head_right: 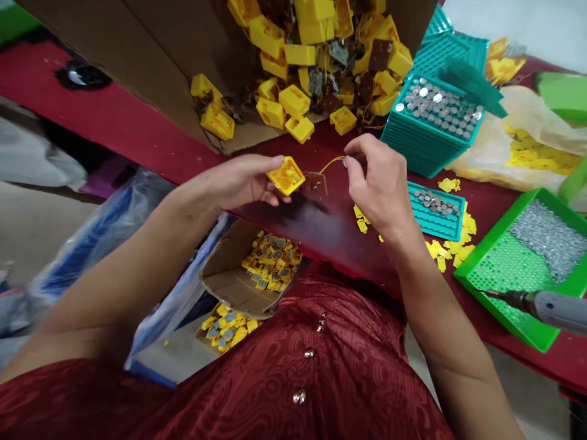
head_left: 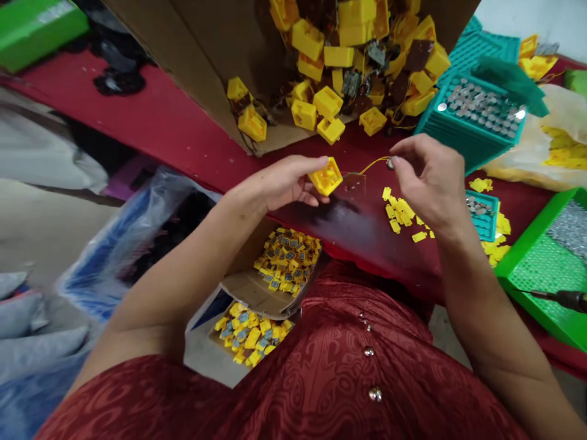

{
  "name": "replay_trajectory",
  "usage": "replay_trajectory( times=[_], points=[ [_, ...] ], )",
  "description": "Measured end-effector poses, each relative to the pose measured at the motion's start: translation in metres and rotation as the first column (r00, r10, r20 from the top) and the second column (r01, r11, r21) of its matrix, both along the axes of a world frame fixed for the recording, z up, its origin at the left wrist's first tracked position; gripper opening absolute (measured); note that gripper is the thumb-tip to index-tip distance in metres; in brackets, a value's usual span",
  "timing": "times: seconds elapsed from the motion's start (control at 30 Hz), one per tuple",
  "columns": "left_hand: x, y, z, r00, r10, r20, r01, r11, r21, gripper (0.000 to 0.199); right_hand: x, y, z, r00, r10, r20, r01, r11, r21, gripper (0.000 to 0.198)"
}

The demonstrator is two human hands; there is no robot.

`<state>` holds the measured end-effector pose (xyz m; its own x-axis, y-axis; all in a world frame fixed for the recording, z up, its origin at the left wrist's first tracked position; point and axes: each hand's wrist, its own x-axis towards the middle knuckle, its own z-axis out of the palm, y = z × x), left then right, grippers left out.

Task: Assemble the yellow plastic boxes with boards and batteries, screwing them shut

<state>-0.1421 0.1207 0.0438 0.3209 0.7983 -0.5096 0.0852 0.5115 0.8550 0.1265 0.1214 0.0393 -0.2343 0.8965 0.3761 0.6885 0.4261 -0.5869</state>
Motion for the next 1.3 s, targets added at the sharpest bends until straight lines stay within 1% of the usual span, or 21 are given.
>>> replay_trajectory(
  times=[0.07, 0.1, 0.2, 0.27, 0.33, 0.4, 0.47, 0.57, 0.63, 0.67, 0.73, 0.8, 0.83, 0.87, 0.9, 0.97, 1.0, 1.07, 1.13, 1.2, 1.3],
  points=[
    [0.001, -0.021, -0.003, 0.990, 0.024, 0.136, 0.004, 0.979, -0.205, 0.032, -0.003, 0.001, 0.012, 0.999, 0.042, 0.020, -0.041, 0.999, -0.022, 0.012],
    [0.002, -0.032, -0.005, 0.978, 0.035, 0.205, 0.023, 0.961, -0.275, 0.032, -0.005, 0.001, 0.016, 0.997, 0.058, 0.041, -0.057, 0.998, -0.039, 0.011],
    [0.011, -0.067, -0.013, 0.904, 0.053, 0.423, 0.134, 0.907, -0.400, 0.036, -0.012, 0.003, 0.023, 0.992, 0.091, 0.090, -0.083, 0.992, -0.093, 0.011],
    [0.018, -0.084, -0.017, 0.835, 0.068, 0.545, 0.222, 0.867, -0.447, 0.040, -0.013, 0.002, 0.023, 0.990, 0.122, 0.070, -0.111, 0.985, -0.134, 0.009],
    [0.026, -0.095, -0.020, 0.766, 0.109, 0.634, 0.268, 0.842, -0.469, 0.043, -0.011, -0.002, 0.022, 0.989, 0.146, 0.001, -0.144, 0.976, -0.164, 0.009],
    [0.034, -0.099, -0.021, 0.719, 0.165, 0.675, 0.265, 0.833, -0.486, 0.042, -0.006, -0.009, 0.021, 0.988, 0.122, -0.094, -0.137, 0.975, -0.178, 0.009],
    [0.042, -0.099, -0.021, 0.691, 0.213, 0.691, 0.236, 0.837, -0.493, 0.038, 0.001, -0.017, 0.020, 0.978, 0.065, -0.199, -0.106, 0.974, -0.202, 0.011],
    [0.059, -0.098, -0.019, 0.680, 0.261, 0.685, 0.193, 0.838, -0.511, 0.037, 0.010, -0.029, 0.020, 0.930, -0.014, -0.367, -0.082, 0.966, -0.245, 0.017],
    [0.072, -0.098, -0.014, 0.694, 0.322, 0.644, 0.124, 0.828, -0.547, 0.043, 0.015, -0.037, 0.021, 0.884, -0.057, -0.464, -0.067, 0.967, -0.245, 0.017],
    [0.079, -0.098, -0.011, 0.698, 0.376, 0.609, 0.047, 0.825, -0.563, 0.044, 0.017, -0.041, 0.021, 0.862, -0.077, -0.501, -0.049, 0.971, -0.233, 0.017],
    [0.090, -0.099, -0.006, 0.670, 0.516, 0.533, -0.192, 0.815, -0.548, 0.041, 0.019, -0.048, 0.022, 0.831, -0.110, -0.545, 0.004, 0.981, -0.193, 0.015],
    [0.097, -0.100, -0.003, 0.632, 0.609, 0.479, -0.403, 0.786, -0.468, 0.031, 0.020, -0.056, 0.020, 0.830, -0.131, -0.542, 0.053, 0.986, -0.158, 0.012],
    [0.098, -0.102, -0.003, 0.635, 0.618, 0.463, -0.451, 0.784, -0.427, 0.025, 0.020, -0.060, 0.018, 0.839, -0.140, -0.526, 0.068, 0.986, -0.152, 0.011],
    [0.098, -0.104, -0.004, 0.658, 0.602, 0.453, -0.454, 0.797, -0.399, 0.018, 0.020, -0.064, 0.015, 0.849, -0.149, -0.507, 0.078, 0.984, -0.158, 0.010],
    [0.097, -0.106, -0.006, 0.692, 0.566, 0.449, -0.417, 0.820, -0.392, 0.013, 0.021, -0.068, 0.011, 0.857, -0.161, -0.490, 0.085, 0.981, -0.174, 0.010],
    [0.093, -0.112, -0.009, 0.758, 0.467, 0.456, -0.272, 0.861, -0.431, 0.009, 0.023, -0.078, 0.000, 0.863, -0.190, -0.468, 0.084, 0.968, -0.237, 0.009],
    [0.091, -0.115, -0.010, 0.779, 0.421, 0.464, -0.192, 0.865, -0.463, 0.010, 0.025, -0.083, -0.006, 0.860, -0.209, -0.465, 0.080, 0.956, -0.281, 0.008],
    [0.087, -0.122, -0.013, 0.804, 0.356, 0.477, -0.069, 0.852, -0.519, 0.016, 0.030, -0.098, -0.016, 0.856, -0.254, -0.450, 0.076, 0.923, -0.376, 0.008],
    [0.084, -0.126, -0.014, 0.824, 0.320, 0.467, -0.025, 0.845, -0.534, 0.021, 0.036, -0.115, -0.023, 0.870, -0.305, -0.388, 0.120, 0.893, -0.433, 0.008],
    [0.084, -0.129, -0.014, 0.856, 0.284, 0.431, -0.031, 0.861, -0.507, 0.023, 0.042, -0.130, -0.028, 0.911, -0.328, -0.251, 0.203, 0.885, -0.420, 0.008],
    [0.089, -0.131, -0.012, 0.912, 0.231, 0.339, -0.072, 0.904, -0.422, 0.027, 0.051, -0.146, -0.032, 0.955, -0.295, -0.016, 0.278, 0.915, -0.291, 0.012]
  ],
)
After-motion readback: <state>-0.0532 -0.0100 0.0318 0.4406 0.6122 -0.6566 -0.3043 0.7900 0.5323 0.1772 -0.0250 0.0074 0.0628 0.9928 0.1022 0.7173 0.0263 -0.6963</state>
